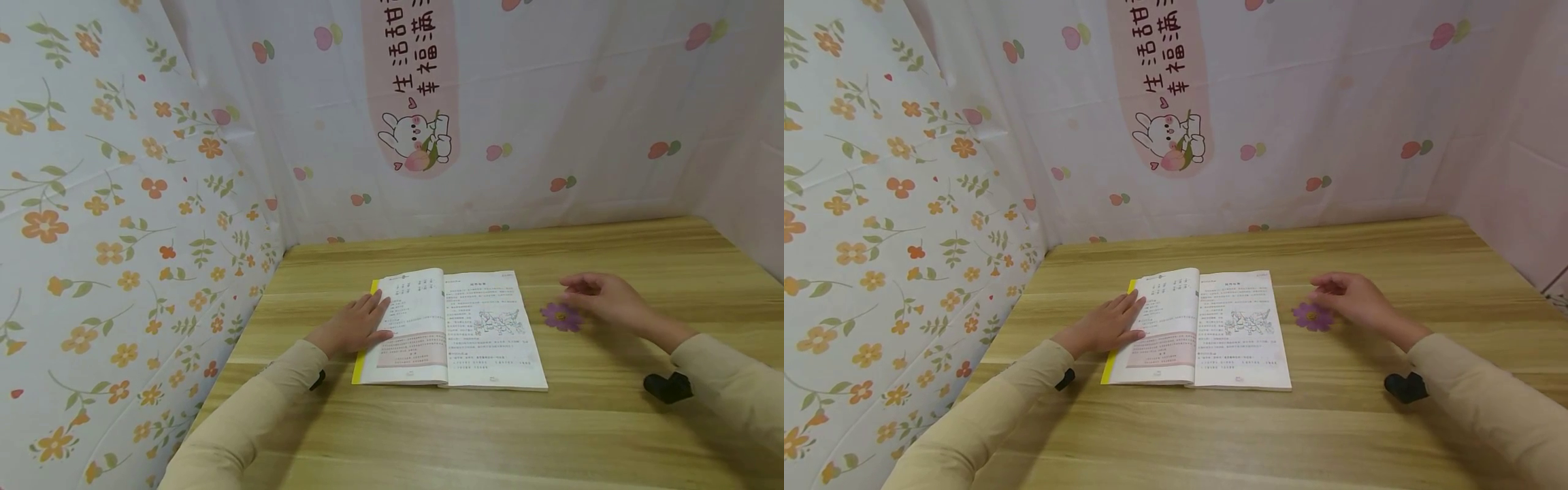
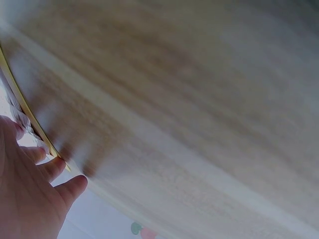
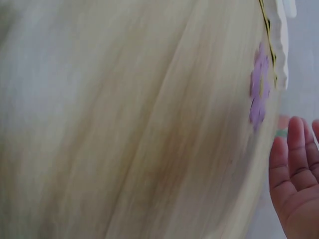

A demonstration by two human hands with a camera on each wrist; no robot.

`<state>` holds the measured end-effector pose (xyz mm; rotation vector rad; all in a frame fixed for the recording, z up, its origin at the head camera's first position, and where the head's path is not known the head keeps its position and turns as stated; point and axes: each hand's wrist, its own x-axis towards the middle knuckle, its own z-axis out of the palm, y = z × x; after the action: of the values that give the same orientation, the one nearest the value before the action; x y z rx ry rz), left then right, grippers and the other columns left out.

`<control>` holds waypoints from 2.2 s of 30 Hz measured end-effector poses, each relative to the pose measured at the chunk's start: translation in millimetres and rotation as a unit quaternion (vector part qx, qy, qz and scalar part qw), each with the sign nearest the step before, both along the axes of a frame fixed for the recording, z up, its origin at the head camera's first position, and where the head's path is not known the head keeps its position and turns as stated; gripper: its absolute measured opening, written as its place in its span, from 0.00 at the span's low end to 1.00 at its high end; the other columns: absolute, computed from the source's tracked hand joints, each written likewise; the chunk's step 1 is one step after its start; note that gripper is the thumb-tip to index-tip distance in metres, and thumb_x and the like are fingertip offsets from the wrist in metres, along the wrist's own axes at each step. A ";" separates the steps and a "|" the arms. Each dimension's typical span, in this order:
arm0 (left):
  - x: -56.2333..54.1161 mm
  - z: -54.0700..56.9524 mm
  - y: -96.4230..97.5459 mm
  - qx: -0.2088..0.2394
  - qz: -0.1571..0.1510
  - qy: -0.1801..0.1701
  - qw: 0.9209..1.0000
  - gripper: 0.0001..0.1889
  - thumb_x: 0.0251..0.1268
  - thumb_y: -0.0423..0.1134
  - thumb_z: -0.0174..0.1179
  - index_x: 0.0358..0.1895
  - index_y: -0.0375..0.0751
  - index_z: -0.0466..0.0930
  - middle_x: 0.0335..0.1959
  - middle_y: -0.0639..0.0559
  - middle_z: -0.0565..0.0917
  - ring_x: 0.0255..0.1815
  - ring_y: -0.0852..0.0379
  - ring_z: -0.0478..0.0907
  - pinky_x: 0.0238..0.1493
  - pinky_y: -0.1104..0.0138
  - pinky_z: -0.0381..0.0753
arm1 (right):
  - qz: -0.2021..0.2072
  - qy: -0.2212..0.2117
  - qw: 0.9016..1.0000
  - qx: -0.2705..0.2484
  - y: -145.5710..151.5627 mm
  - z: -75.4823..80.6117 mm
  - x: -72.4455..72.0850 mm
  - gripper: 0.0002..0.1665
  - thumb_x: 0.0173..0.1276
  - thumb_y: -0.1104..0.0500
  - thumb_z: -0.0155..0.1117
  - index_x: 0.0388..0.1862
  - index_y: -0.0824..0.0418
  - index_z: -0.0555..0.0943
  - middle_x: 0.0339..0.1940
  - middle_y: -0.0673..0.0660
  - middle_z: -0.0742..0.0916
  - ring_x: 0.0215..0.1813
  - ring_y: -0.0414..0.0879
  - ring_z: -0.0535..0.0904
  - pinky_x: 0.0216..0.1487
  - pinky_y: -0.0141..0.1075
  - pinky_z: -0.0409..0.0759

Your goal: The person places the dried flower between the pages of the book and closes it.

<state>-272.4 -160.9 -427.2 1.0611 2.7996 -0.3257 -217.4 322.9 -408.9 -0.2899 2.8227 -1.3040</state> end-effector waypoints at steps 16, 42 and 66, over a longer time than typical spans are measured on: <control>0.2 -0.2 1.2 0.001 0.004 -0.004 1.000 0.43 0.72 0.67 0.36 0.78 0.38 0.45 0.77 0.38 0.48 0.75 0.42 0.51 0.70 0.53 0.56 | 0.014 -0.044 0.996 0.073 11.1 -14.3 -11.4 0.27 0.69 0.50 0.64 0.55 0.71 0.78 0.42 0.56 0.85 0.39 0.46 0.75 0.36 0.36 0.75; -0.9 -4.6 -0.6 0.013 0.002 0.001 1.000 0.43 0.72 0.67 0.36 0.78 0.38 0.46 0.77 0.38 0.49 0.75 0.41 0.52 0.70 0.52 0.57 | -0.004 -0.008 0.995 0.103 2.3 -20.2 -12.0 0.14 0.65 0.54 0.69 0.43 0.63 0.88 0.45 0.64 0.87 0.49 0.61 0.80 0.43 0.42 0.74; 1.5 -0.6 1.6 0.007 0.020 -0.013 1.000 0.43 0.72 0.67 0.38 0.78 0.41 0.45 0.78 0.40 0.47 0.75 0.42 0.51 0.71 0.52 0.54 | -0.003 -0.129 0.981 -0.144 1.1 -9.8 -9.9 0.25 0.70 0.53 0.64 0.53 0.73 0.76 0.50 0.54 0.84 0.45 0.32 0.79 0.49 0.33 0.79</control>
<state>-270.9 -159.3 -427.8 1.0033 2.8008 -0.2860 -227.3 324.0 -418.7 -0.1051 2.4253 -1.6213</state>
